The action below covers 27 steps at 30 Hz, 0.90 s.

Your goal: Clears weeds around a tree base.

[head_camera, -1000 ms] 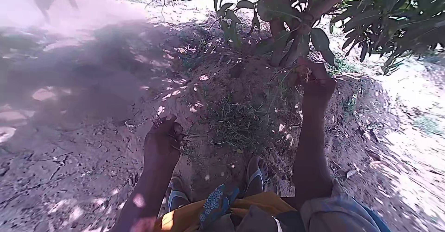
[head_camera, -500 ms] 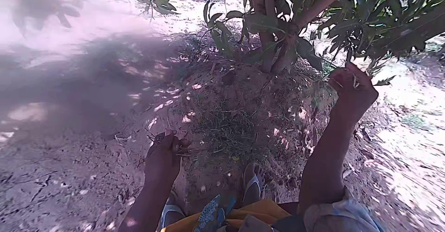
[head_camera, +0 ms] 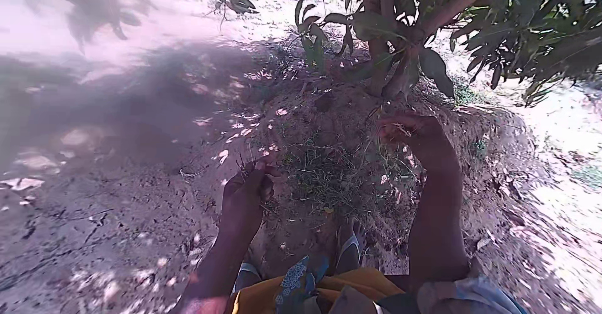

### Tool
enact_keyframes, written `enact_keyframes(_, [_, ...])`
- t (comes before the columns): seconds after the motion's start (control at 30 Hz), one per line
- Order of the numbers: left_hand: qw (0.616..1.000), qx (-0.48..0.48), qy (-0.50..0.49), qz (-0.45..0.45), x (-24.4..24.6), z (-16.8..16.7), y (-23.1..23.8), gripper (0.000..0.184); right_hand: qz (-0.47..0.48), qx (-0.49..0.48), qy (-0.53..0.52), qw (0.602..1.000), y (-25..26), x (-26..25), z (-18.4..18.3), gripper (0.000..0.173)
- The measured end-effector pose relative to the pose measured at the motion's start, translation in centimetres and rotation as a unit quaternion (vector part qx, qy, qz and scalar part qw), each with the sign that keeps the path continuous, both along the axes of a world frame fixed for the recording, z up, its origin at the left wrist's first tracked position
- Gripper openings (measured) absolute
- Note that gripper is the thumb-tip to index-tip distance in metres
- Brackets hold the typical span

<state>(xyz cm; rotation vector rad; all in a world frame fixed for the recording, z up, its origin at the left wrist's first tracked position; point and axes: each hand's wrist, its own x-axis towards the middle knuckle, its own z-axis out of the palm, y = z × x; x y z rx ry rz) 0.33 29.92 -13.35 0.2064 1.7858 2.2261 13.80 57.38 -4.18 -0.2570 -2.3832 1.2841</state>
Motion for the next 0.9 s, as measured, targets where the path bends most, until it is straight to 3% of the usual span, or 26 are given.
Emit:
enact_keyframes(0.2, [0.985,-0.073,0.132,-0.085,1.3,0.6,-0.1,0.034,0.16,-0.051,-0.059,0.984,-4.9,-4.7,-3.8,0.025])
enact_keyframes(0.3, [0.977,-0.113,0.132,-0.125,2.9,0.2,0.5,0.035,0.197,-0.062,-0.04,0.978,-8.2,-6.1,-5.4,0.027])
enact_keyframes(0.37, [0.967,-0.148,0.136,-0.159,3.5,-0.1,0.6,0.047,0.195,-0.085,-0.027,0.977,-9.7,-6.7,-6.1,0.028])
enact_keyframes(0.47, [0.968,-0.151,0.173,-0.106,3.1,-1.3,0.7,0.042,0.242,-0.148,-0.04,0.958,-9.8,-6.9,-6.5,0.03])
enact_keyframes(0.57, [0.987,-0.106,0.119,-0.039,2.2,-1.8,0.5,0.033,0.22,-0.091,-0.084,0.968,-7.7,-6.4,-5.1,0.041])
enact_keyframes(0.67, [0.996,-0.082,0.04,0.005,1.5,-1.8,0.1,0.032,0.106,0.046,-0.157,0.981,-4.3,-5.6,-4.2,0.027])
enact_keyframes(0.77, [0.998,-0.05,0.008,0.027,0.8,-2.2,-0.1,0.029,0.071,0.09,-0.336,0.935,-1.9,-6.0,-5.3,0.024])
enact_keyframes(0.9, [0.998,-0.036,-0.004,0.044,0.2,-2.3,-0.1,0.032,0.127,0.036,-0.526,0.84,-2.1,-7.5,-10.4,0.041])
